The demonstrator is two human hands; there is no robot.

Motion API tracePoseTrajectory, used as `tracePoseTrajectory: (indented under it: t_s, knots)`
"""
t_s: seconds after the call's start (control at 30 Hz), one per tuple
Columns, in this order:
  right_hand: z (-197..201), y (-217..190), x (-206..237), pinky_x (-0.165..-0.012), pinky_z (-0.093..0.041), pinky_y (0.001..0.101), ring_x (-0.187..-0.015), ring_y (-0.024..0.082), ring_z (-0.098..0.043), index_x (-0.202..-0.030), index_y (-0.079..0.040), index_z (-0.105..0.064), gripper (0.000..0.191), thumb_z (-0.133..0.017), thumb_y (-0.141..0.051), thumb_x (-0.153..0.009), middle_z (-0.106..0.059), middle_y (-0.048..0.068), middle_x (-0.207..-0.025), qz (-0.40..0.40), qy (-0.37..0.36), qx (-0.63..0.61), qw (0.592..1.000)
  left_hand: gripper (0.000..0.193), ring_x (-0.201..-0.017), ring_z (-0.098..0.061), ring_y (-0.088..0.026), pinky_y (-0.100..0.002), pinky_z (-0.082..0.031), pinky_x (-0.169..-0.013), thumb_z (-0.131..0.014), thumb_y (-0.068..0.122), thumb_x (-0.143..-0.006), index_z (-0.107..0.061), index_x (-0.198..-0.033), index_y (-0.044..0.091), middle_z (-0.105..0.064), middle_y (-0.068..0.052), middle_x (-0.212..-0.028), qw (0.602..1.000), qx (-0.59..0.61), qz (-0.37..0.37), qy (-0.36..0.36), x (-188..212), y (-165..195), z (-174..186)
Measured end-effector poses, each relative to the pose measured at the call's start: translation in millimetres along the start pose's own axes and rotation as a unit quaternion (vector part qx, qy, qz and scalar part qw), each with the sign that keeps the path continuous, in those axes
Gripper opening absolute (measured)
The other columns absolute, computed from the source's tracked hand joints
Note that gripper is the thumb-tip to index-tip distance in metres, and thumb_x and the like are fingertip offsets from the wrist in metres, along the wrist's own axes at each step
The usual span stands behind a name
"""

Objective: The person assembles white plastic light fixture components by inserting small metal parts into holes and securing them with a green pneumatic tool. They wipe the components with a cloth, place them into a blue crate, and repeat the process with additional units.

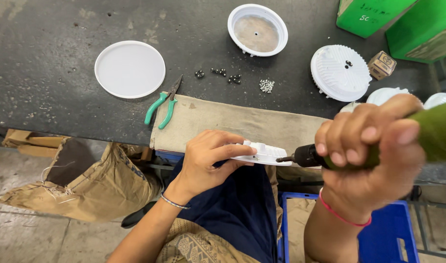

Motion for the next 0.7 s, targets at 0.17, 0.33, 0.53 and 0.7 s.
tracePoseTrajectory:
  t_s: [0.17,0.33,0.53,0.7]
  knots:
    - [-2,-5,4,-0.056,-0.039,0.0328,-0.049,0.013,-0.037,-0.090,-0.007,-0.042,0.049,-0.059,-0.044,-0.116,-0.041,0.002,-0.059,-0.005,0.002,-0.063,0.998,0.029,-0.088,-0.069,-0.020,-0.034,-0.052,-0.078,-0.087,0.017,-0.078,-0.077,-0.104,0.022,-0.073,0.002,-0.104,1.000,0.001,-0.002,-0.001,2,0,-1]
    - [-6,6,3,-0.055,-0.039,0.0320,-0.049,0.013,-0.038,-0.091,-0.008,-0.042,0.047,-0.060,-0.043,-0.117,-0.042,0.002,-0.061,-0.005,-0.008,-0.067,0.998,0.029,-0.088,-0.069,-0.019,-0.034,-0.051,-0.077,-0.087,0.015,-0.078,-0.077,-0.104,0.022,-0.074,0.003,-0.104,1.000,0.002,0.001,-0.007,2,0,-2]
    - [-9,13,2,-0.054,-0.041,0.0314,-0.048,0.013,-0.039,-0.090,-0.008,-0.042,0.045,-0.061,-0.037,-0.118,-0.042,0.003,-0.062,-0.023,-0.017,-0.082,0.996,0.029,-0.087,-0.068,-0.019,-0.034,-0.051,-0.077,-0.086,0.014,-0.077,-0.077,-0.103,0.023,-0.074,0.003,-0.103,1.000,-0.002,0.000,-0.008,1,1,-1]
    - [-11,15,2,-0.054,-0.042,0.0312,-0.048,0.012,-0.040,-0.090,-0.008,-0.042,0.044,-0.061,-0.037,-0.117,-0.042,0.002,-0.062,-0.024,-0.018,-0.074,0.997,0.029,-0.088,-0.068,-0.019,-0.033,-0.051,-0.078,-0.086,0.014,-0.078,-0.077,-0.103,0.023,-0.073,0.004,-0.103,1.000,0.003,0.002,-0.007,1,2,-2]
Point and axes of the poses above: each hand's wrist, its own x-axis away from the middle knuckle, its own z-axis out of the back of the hand, y = z × x, the point moved 7 cm from there along -x, towards the middle knuckle
